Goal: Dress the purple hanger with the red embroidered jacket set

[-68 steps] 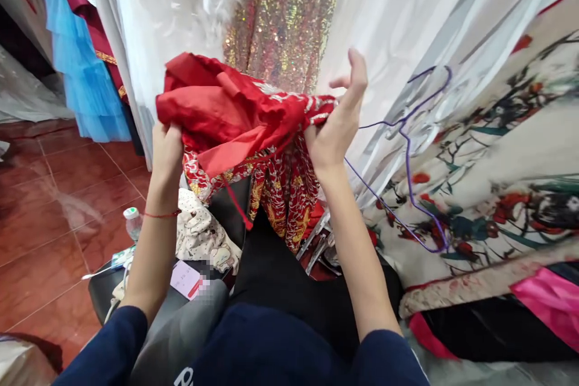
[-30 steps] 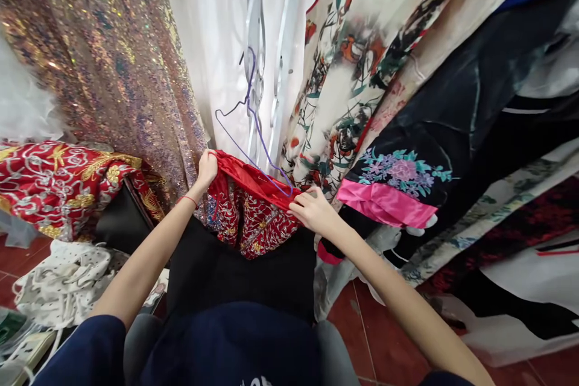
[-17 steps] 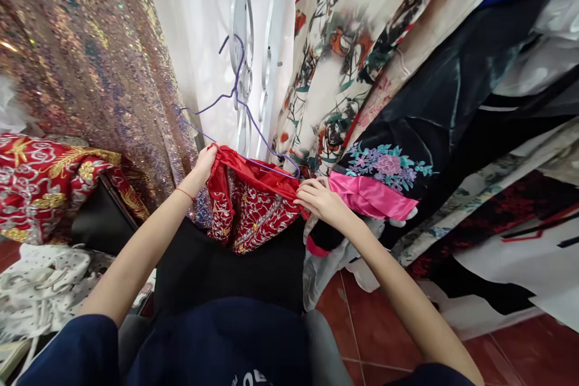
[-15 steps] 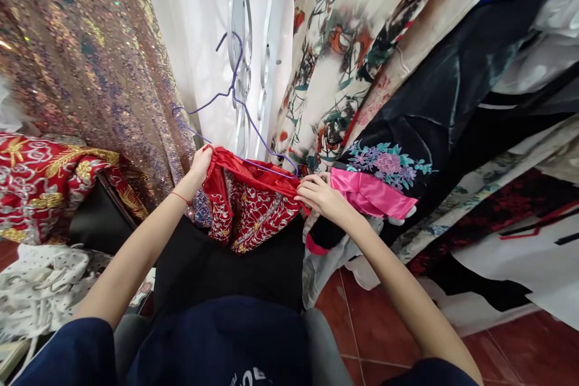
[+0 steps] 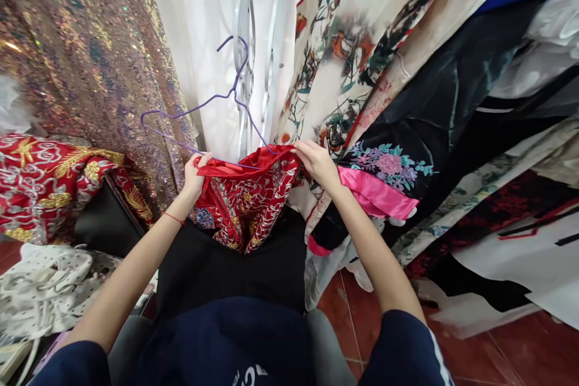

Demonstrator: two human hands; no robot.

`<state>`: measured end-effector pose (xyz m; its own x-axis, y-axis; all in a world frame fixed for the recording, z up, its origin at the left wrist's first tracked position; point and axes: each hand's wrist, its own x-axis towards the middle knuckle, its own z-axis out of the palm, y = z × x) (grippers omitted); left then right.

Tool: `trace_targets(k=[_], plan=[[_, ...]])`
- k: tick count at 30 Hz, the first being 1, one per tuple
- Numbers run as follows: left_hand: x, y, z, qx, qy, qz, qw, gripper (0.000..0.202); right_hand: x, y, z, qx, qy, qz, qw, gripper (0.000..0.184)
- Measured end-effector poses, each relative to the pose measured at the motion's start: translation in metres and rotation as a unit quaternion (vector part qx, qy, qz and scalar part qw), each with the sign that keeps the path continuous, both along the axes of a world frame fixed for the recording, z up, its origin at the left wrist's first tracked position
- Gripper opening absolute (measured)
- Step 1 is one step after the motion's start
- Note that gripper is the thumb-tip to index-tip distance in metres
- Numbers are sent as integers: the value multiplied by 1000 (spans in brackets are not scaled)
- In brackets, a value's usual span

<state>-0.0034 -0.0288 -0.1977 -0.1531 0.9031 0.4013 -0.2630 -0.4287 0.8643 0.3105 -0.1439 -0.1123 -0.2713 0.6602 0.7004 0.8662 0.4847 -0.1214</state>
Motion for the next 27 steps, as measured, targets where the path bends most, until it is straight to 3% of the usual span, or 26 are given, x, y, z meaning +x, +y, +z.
trace_targets(k=[3, 6, 11, 16, 19, 24, 27], plan=[[-4, -3, -1, -1, 19, -12, 1000, 18, -10, 20, 1, 37, 94, -64, 993, 50], [-6, -6, -3, 8, 46, -19, 999, 19, -23, 41, 3, 48, 159, -79, 983, 55], [-6, -18, -7, 32, 90, -17, 995, 23, -57, 64, 2, 75, 207, -136, 966, 63], [-11, -19, -5, 24, 88, -12, 996, 26, -80, 65, 1, 15, 143, -136, 980, 60], [-13, -17, 1, 33, 101, 9, 994, 34, -87, 60, 10, -42, 41, -136, 989, 52], [-15, -21, 10, 44, 118, 4, 992, 43, -97, 57, 24, -113, -131, -165, 971, 44], [-27, -17, 4, 43, 172, 11, 984, 38, -100, 57, 24, -120, -175, -184, 960, 45]])
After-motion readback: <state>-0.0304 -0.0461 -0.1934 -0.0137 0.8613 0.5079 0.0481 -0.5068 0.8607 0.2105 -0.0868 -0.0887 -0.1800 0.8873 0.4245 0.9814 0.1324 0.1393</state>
